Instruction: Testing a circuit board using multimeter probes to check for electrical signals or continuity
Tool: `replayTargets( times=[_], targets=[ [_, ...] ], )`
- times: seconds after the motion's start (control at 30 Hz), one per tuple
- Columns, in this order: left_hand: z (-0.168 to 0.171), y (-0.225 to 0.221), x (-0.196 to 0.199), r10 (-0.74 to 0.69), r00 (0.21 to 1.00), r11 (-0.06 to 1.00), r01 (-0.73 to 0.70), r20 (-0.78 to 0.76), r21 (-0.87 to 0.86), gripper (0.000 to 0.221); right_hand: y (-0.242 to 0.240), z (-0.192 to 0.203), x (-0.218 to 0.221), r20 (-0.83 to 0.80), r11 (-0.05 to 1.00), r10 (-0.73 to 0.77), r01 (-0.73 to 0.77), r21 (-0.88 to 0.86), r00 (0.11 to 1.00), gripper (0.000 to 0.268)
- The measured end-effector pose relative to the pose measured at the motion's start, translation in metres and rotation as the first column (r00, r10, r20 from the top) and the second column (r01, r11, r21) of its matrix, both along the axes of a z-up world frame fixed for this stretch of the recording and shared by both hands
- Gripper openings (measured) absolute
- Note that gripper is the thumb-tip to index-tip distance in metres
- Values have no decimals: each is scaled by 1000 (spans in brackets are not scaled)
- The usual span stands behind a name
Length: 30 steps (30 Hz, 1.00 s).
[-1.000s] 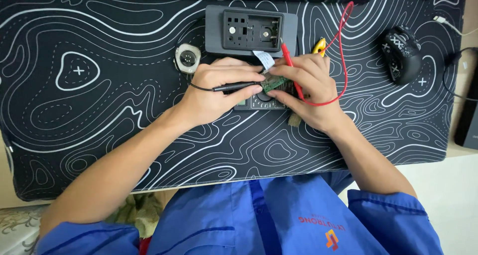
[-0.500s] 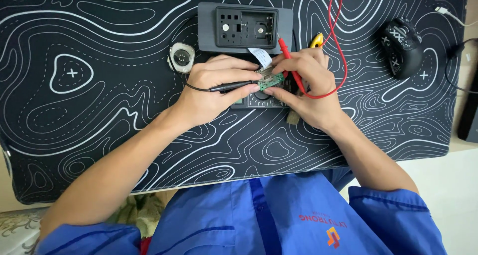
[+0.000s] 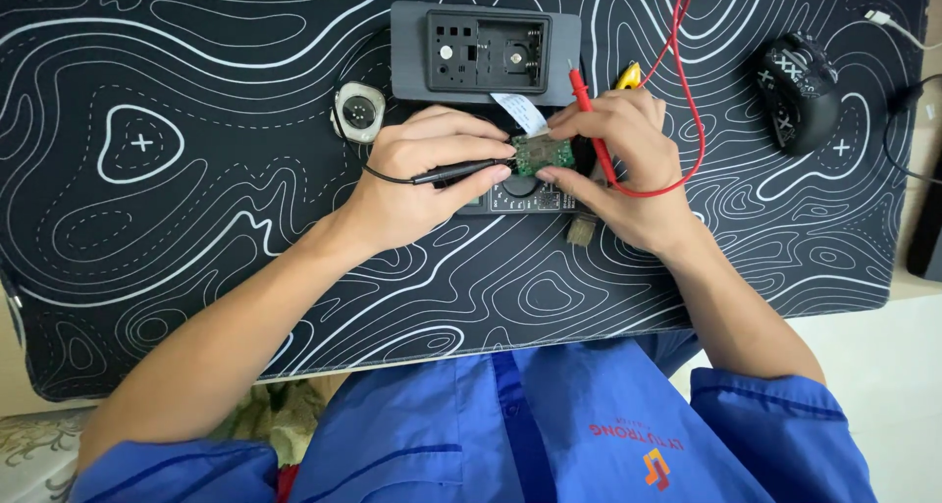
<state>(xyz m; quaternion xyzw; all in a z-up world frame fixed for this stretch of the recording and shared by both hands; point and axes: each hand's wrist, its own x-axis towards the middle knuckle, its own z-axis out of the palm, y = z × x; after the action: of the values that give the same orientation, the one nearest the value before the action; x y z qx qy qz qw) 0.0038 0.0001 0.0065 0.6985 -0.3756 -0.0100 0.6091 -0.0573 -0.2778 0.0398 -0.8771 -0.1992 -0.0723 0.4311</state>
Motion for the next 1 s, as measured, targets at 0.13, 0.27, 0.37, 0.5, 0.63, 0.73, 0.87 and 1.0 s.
replayTargets(
  times=[0.13, 0.27, 0.37, 0.5, 0.63, 0.73, 0.87, 1.0],
  targets=[
    [1, 0, 0, -2, 1000, 1000, 2, 10, 8, 13, 2, -8, 0, 17, 1000, 14, -14, 1, 1000, 35],
    [-3, 0, -1, 14, 1000, 1000, -14, 11, 13, 13, 2, -6, 2, 28, 1000, 19, -20, 2, 999, 35],
    [-5, 0, -1, 5, 1000, 1000, -5, 16, 6, 13, 3, -3, 1, 37, 1000, 11, -11, -11, 999, 35],
    [-4, -1, -3, 18, 999, 1000, -18, 27, 10, 13, 2, -2, 1, 61, 999, 23, -21, -30, 998, 35],
    [-4, -1, -4, 36, 999, 999, -36, 20, 23, 13, 2, -2, 1, 73, 999, 34, -31, -43, 997, 36],
    [-2, -1, -4, 39, 998, 998, -41, 42, 42, 14, -1, -3, 2, 73, 998, 43, -40, -44, 996, 40],
    [-1, -2, -6, 56, 996, 996, -60, 65, 60, 13, -2, -8, 2, 98, 997, 46, -40, -60, 994, 37],
    [-1, -3, -7, 70, 993, 995, -76, 91, 69, 11, 0, -8, 1, 121, 996, 57, -49, -69, 991, 34]
  ],
)
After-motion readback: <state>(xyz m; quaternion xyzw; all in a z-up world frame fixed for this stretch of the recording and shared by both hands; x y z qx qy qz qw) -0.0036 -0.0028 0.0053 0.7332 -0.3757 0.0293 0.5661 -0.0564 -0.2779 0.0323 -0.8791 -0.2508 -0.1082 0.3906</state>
